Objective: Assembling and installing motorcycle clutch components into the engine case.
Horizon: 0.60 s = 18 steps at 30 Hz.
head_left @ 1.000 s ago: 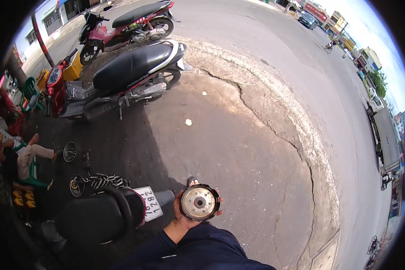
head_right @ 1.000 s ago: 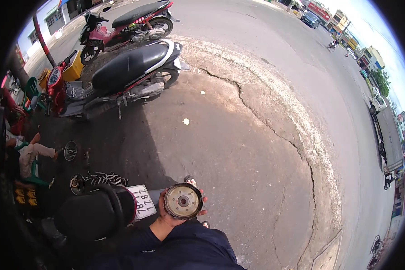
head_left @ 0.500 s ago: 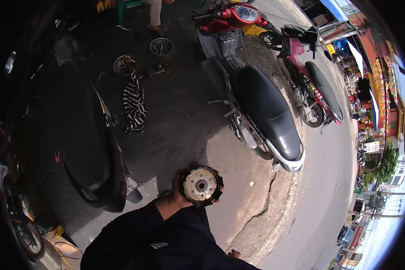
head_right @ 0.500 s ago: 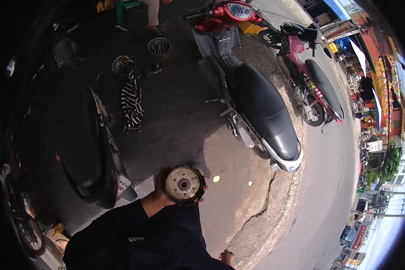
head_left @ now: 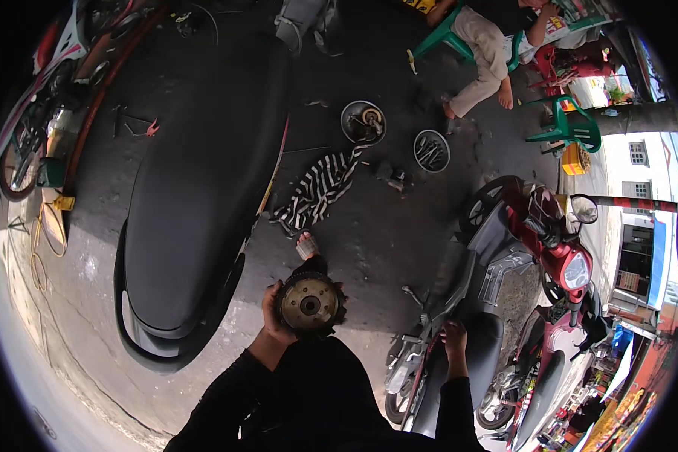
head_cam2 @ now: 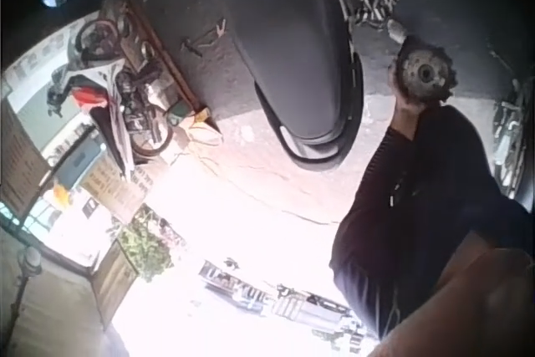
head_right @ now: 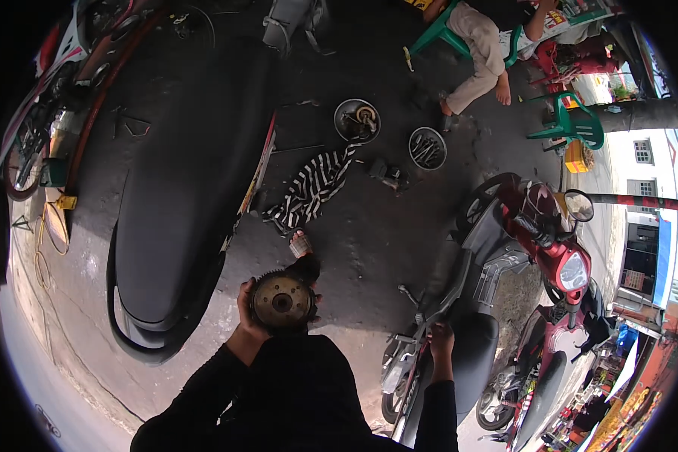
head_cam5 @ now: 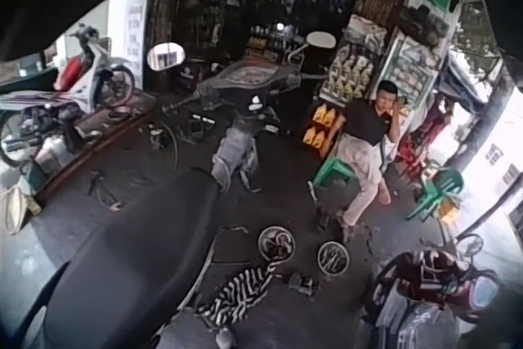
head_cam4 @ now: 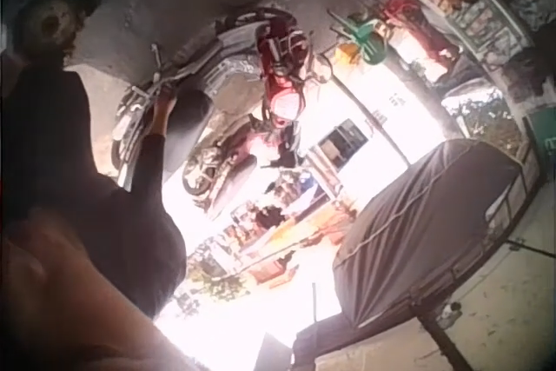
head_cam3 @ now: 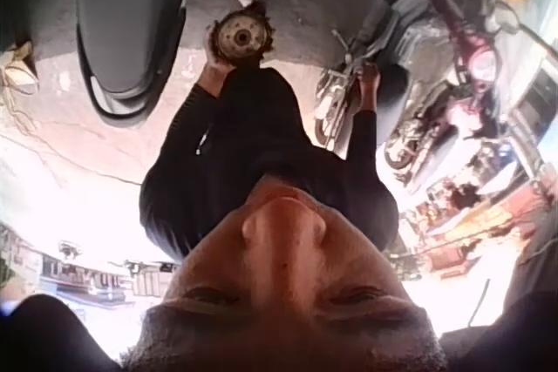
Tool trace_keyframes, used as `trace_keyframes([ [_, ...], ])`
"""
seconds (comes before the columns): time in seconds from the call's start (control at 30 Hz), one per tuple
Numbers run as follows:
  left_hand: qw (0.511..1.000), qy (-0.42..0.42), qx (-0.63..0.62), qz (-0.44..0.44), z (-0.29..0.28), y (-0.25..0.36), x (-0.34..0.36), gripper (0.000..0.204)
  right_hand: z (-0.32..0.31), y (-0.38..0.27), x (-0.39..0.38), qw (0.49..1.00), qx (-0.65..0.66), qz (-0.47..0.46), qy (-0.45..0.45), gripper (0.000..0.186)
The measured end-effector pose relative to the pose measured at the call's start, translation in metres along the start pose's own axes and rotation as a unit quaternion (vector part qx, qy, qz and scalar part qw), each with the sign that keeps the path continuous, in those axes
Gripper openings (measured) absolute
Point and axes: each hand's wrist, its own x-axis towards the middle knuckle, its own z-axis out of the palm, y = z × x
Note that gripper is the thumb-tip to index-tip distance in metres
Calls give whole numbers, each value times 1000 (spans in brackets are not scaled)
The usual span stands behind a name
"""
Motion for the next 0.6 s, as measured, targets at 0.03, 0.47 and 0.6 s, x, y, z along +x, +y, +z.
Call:
trace_keyframes([
  [0.03, 1000, 13, -10, 22, -8, 6, 22, 92, 16, -29, 42, 999, -18, -46, -3, 18],
  [0.47, 959, 117, -133, 220, -227, 47, 356, 95, 375, -334, 584, 872, -242, -424, -44, 30],
  [0.6, 948, 154, -111, 256, -331, 67, 457, 95, 460, -398, 664, 830, -310, -464, -15, 42],
])
